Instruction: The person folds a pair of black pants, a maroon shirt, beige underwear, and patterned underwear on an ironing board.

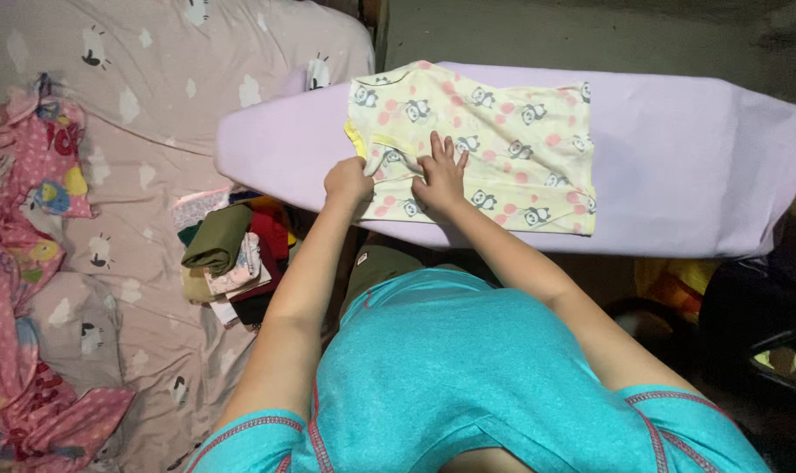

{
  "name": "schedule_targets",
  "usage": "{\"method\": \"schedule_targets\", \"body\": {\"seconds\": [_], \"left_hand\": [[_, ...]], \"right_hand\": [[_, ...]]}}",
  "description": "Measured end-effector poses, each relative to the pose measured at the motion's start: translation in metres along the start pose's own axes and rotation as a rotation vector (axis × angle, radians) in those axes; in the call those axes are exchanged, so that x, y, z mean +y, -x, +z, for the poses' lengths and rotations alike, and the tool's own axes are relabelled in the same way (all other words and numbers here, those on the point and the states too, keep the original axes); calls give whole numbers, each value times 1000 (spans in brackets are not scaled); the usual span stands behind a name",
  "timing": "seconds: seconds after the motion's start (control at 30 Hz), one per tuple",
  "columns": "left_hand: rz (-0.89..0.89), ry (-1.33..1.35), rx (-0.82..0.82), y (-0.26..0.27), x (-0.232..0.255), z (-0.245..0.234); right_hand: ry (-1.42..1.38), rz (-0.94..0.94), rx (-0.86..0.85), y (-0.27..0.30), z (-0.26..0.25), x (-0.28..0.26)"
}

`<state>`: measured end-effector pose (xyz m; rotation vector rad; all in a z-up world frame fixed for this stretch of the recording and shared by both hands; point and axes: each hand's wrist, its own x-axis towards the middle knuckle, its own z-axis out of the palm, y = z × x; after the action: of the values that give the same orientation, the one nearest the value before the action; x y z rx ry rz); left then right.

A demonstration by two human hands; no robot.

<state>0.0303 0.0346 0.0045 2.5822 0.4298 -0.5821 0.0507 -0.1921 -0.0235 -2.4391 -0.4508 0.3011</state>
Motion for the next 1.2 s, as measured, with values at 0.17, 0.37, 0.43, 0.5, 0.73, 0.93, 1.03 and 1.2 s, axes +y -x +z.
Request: {"method": "schedule_targets", "body": {"seconds": [0.17, 0.37, 0.43, 0.5, 0.73, 0.93, 1.03, 1.2], "left_hand": [[-234, 902, -197, -18, -31, 47], [-229, 1341, -131, -20, -79, 98], [-178, 1232, -59, -11, -79, 100], [-137, 979, 26, 4, -69, 94], [365, 511, 458, 38, -40, 74], [574, -210, 368, 44, -26, 86], [698, -336, 168, 42, -5, 88], [711, -249, -74, 63, 16, 62]], "right_hand": [[-226, -96, 93, 3, 1, 15], [-209, -267, 93, 27, 2, 30], [-220, -260, 102, 37, 4, 32], [-191, -235, 102, 46, 8, 35], [322, -247, 69, 83, -7, 63], [444, 41, -30, 121, -55, 103], [436, 76, -16, 130, -72, 124], [442, 251, -8, 126, -83, 132]]}}
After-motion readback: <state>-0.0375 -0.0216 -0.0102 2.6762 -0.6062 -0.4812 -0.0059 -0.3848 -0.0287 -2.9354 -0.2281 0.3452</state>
